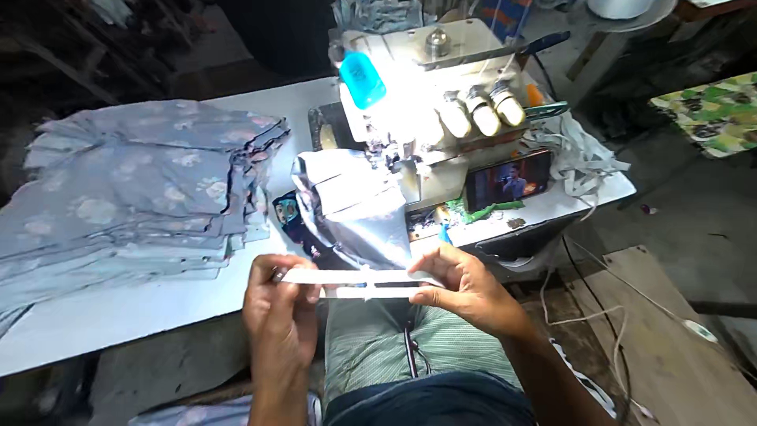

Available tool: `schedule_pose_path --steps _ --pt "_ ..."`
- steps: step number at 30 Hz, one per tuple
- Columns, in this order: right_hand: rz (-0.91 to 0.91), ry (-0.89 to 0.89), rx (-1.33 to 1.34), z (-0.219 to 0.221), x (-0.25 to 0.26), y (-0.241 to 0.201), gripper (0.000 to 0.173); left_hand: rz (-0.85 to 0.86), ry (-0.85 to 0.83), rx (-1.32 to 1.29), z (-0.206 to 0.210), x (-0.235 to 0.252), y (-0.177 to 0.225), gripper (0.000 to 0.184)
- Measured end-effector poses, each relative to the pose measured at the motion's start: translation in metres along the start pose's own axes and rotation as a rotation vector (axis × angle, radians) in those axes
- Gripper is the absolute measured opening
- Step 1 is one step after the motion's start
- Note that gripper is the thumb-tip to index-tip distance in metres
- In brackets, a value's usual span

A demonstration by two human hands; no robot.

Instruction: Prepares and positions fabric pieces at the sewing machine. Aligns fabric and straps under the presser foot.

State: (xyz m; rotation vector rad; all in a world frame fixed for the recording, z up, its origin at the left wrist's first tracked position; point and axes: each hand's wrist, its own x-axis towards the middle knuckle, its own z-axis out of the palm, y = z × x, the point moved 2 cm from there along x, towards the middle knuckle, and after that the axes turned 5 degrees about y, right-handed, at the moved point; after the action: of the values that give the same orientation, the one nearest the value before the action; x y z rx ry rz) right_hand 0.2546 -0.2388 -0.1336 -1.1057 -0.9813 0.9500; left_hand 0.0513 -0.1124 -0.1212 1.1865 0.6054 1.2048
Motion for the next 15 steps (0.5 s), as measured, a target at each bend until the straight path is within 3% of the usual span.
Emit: schedule_pose_path --steps 3,7,11,15 --pt "-0.079 0.17 -0.289 0.0 0.003 0.006 0.019 -0.004 -0.105 0.232 0.002 0.003 0.0 0.019" --pt "-0.134 0.317 -0.391 -0.005 0.01 0.005 0.007 0.097 -0.137 0.643 0.004 0.009 0.001 0.026" --pt "-0.147 0.331 -0.438 -0.009 0.011 0.008 0.008 0.171 -0.16 0.642 0.005 0.019 0.012 0.019" --pt "-0.12 0.298 -0.373 -0.008 0.006 0.015 0.011 0.184 -0.446 0.778 0.01 0.034 0.025 0.042"
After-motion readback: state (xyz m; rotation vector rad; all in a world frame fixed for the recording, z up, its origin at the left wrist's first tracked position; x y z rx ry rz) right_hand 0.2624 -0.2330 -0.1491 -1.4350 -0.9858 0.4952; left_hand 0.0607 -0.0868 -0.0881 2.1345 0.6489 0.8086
